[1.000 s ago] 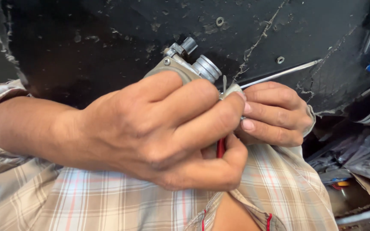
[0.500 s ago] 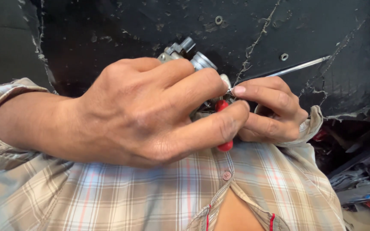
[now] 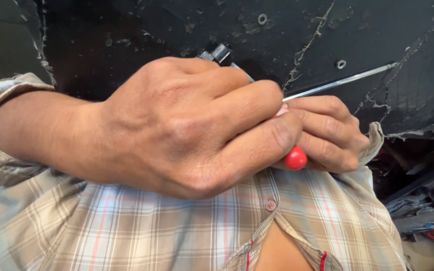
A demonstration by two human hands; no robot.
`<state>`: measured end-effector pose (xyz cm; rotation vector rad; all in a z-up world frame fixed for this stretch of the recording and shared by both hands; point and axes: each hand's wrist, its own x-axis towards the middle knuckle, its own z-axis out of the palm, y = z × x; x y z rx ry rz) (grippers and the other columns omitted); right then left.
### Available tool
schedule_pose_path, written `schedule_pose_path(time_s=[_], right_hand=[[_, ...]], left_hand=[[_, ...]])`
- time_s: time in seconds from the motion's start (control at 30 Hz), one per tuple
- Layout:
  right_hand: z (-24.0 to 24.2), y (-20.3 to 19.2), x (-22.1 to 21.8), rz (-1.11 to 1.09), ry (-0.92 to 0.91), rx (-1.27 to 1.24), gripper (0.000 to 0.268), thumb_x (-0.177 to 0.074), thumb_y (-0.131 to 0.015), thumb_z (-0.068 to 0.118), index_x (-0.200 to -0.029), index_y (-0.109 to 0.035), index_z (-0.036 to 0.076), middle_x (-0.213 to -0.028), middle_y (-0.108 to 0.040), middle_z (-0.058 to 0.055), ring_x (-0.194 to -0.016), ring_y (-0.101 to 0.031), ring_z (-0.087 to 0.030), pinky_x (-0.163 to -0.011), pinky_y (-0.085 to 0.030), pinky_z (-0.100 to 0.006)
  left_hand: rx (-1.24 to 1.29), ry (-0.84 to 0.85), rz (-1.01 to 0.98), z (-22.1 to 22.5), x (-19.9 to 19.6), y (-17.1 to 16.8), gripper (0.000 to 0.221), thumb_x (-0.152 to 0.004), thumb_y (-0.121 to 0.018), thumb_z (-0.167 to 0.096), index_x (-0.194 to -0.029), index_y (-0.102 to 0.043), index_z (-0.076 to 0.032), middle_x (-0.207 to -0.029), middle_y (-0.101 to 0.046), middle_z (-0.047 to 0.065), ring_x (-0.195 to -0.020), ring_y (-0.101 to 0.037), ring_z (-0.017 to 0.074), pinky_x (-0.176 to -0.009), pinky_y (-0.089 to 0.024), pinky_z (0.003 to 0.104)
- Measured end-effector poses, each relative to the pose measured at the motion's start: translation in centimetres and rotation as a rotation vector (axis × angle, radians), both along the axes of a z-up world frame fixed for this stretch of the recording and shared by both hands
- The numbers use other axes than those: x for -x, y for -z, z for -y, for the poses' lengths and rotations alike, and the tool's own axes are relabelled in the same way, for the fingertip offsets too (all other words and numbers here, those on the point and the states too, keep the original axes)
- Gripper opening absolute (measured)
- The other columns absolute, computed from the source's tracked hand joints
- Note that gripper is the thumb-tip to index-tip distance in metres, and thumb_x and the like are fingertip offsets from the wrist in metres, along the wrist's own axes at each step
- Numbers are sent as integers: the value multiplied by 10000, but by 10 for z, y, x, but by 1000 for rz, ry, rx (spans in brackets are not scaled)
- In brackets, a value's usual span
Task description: The recorder is repairing or assembling a motorcycle carburetor by manipulating internal springs and parts with hands and a screwdriver.
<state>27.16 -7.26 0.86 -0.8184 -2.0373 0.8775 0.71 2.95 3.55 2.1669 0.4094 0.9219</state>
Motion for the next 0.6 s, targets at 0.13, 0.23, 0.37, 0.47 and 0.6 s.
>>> schedule_pose_path(time_s=[0.13,0.23,0.37,0.47,0.6], right_hand=[[-10,-6,-1,39,2,31,271,-875,-803,122,-1021,-681,-70,-958,-694,-221,-873,-723,-349,-729,-631,-394],[-11,-4,-2,49,-36,29,275,-881,-805,122,-987,-661,-86,-932,-677,-229,-831,-721,-353,-703,-626,-394],[-6,3,1,49,10,-36,297,-921,-813,149,-996,-665,-97,-954,-681,-214,-836,-729,-340,-729,-645,-396],[-8,-1,4,68,25,-60,280,-928,-815,146,-989,-682,-93,-949,-685,-202,-834,-728,-335,-734,-643,-395],[-13,-5,7,115,5,-69,214,-936,-800,101,-964,-689,-80,-925,-688,-191,-836,-721,-333,-737,-622,-388]], left_hand=[[-13,10,-3,-2,-1,3,134,-1074,-672,-104,-996,-671,4,-784,-515,28,-627,-547,112,-557,-442,296],[-45,1,5,-2,-2,5,130,-1104,-652,-98,-1023,-667,2,-810,-509,24,-647,-541,92,-526,-443,258],[-36,18,28,-6,-4,3,191,-1101,-672,-158,-965,-663,-24,-785,-487,27,-627,-528,110,-509,-430,286],[-35,23,31,-6,-4,3,209,-1109,-664,-163,-956,-664,-20,-766,-486,29,-634,-531,115,-513,-431,293],[-9,69,-13,-8,-8,1,239,-1061,-702,-155,-854,-679,-38,-696,-510,25,-539,-538,106,-407,-415,291]])
